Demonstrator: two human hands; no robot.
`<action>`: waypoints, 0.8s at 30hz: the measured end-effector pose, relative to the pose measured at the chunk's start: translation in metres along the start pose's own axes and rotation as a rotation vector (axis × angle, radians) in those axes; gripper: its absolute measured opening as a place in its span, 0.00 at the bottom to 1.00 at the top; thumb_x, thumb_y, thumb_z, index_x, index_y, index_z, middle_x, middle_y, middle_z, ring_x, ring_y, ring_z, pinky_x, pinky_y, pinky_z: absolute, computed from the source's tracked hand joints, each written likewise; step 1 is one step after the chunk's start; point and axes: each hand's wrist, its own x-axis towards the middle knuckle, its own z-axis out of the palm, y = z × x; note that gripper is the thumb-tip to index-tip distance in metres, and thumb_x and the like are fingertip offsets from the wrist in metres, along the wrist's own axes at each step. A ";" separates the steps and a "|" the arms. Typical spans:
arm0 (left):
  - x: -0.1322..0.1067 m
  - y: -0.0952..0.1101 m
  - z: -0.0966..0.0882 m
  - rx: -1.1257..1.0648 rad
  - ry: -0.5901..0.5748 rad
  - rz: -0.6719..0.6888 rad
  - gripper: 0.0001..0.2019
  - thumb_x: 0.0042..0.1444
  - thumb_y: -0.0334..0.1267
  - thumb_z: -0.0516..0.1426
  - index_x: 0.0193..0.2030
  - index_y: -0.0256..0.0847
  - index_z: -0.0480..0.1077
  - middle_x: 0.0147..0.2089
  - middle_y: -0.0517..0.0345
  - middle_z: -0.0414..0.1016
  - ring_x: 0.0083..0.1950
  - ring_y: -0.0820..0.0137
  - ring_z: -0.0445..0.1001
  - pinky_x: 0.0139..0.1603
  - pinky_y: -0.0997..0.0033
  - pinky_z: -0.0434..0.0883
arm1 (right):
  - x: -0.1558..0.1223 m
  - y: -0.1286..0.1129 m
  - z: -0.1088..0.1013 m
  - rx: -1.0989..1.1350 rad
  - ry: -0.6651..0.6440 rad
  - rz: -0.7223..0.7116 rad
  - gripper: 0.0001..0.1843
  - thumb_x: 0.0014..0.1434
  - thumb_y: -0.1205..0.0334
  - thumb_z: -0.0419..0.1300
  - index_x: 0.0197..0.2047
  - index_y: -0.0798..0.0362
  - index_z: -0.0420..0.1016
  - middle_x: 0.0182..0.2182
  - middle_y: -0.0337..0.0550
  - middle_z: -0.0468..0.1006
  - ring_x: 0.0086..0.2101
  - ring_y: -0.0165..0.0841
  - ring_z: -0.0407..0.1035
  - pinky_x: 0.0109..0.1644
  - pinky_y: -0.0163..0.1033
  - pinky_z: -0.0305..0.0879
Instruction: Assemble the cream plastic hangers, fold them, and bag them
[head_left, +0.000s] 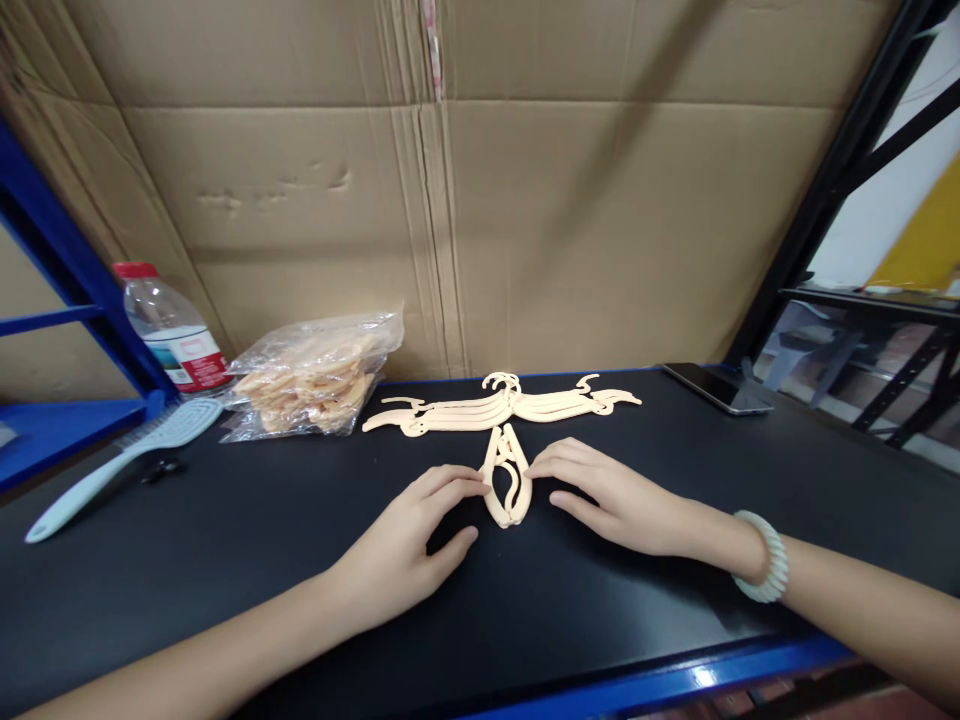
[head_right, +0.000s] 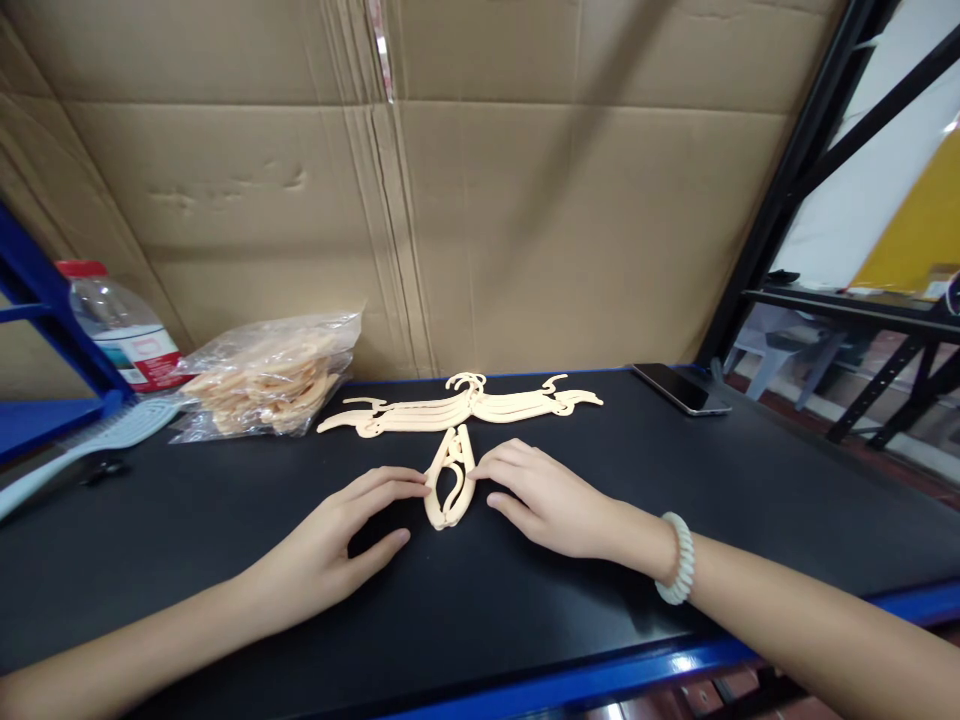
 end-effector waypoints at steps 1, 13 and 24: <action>0.000 0.000 -0.001 -0.004 0.003 0.002 0.18 0.58 0.31 0.53 0.55 0.47 0.68 0.57 0.52 0.70 0.57 0.62 0.70 0.59 0.58 0.68 | 0.000 0.000 0.000 -0.008 0.005 0.001 0.19 0.65 0.67 0.51 0.58 0.47 0.66 0.50 0.47 0.72 0.52 0.37 0.65 0.58 0.50 0.63; 0.012 -0.033 -0.017 0.121 0.075 -0.017 0.13 0.58 0.35 0.52 0.49 0.43 0.70 0.49 0.53 0.76 0.52 0.61 0.74 0.54 0.61 0.71 | 0.000 0.078 -0.021 -0.292 0.227 0.092 0.14 0.63 0.66 0.52 0.50 0.51 0.72 0.46 0.50 0.76 0.49 0.41 0.68 0.56 0.55 0.64; 0.012 -0.036 -0.012 0.131 0.069 -0.002 0.12 0.58 0.34 0.51 0.47 0.43 0.71 0.49 0.52 0.76 0.52 0.62 0.73 0.55 0.60 0.70 | 0.000 0.096 -0.021 -0.376 0.164 0.139 0.16 0.61 0.68 0.53 0.51 0.54 0.73 0.48 0.53 0.75 0.51 0.44 0.66 0.56 0.55 0.63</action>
